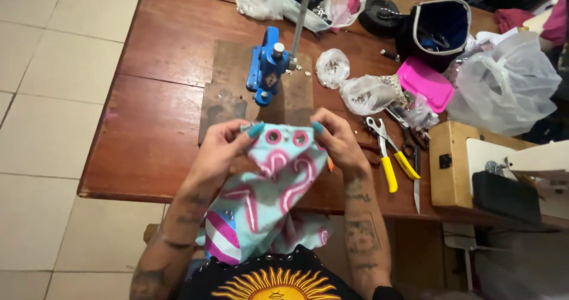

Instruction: Attaching metal grommets to a piece of patterned fabric using a manual press

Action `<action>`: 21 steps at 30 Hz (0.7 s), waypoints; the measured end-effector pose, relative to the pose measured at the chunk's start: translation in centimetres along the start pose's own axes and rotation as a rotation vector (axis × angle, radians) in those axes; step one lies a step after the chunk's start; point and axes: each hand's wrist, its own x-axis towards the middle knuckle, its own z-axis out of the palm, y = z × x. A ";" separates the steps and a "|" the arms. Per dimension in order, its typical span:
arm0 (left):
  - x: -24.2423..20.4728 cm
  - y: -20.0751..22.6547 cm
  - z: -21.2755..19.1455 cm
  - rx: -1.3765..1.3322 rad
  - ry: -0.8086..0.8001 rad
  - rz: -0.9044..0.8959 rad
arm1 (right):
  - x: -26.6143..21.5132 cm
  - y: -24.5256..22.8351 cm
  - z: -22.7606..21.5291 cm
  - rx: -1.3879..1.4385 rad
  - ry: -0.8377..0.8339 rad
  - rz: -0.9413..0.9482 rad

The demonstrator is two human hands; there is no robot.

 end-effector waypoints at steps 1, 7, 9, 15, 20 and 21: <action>-1.8 1.7 1.0 -0.034 -0.033 -0.068 | -1.4 -0.3 -0.3 0.036 -0.044 -0.038; -3.7 0.5 2.6 0.460 -0.175 0.497 | -3.6 -5.2 2.2 -0.326 -0.226 -0.132; -4.4 0.6 2.9 0.485 -0.149 0.520 | -4.8 -5.6 2.2 -0.328 -0.218 -0.134; -7.2 -0.4 4.5 0.490 -0.070 0.522 | -7.2 -8.9 2.7 -0.274 -0.219 -0.137; -5.0 -4.6 3.2 0.268 -0.080 0.031 | -7.1 -4.7 2.6 -0.421 -0.087 -0.082; -4.3 -5.2 2.9 0.420 0.003 0.070 | -6.7 -4.3 2.5 -0.483 -0.069 -0.067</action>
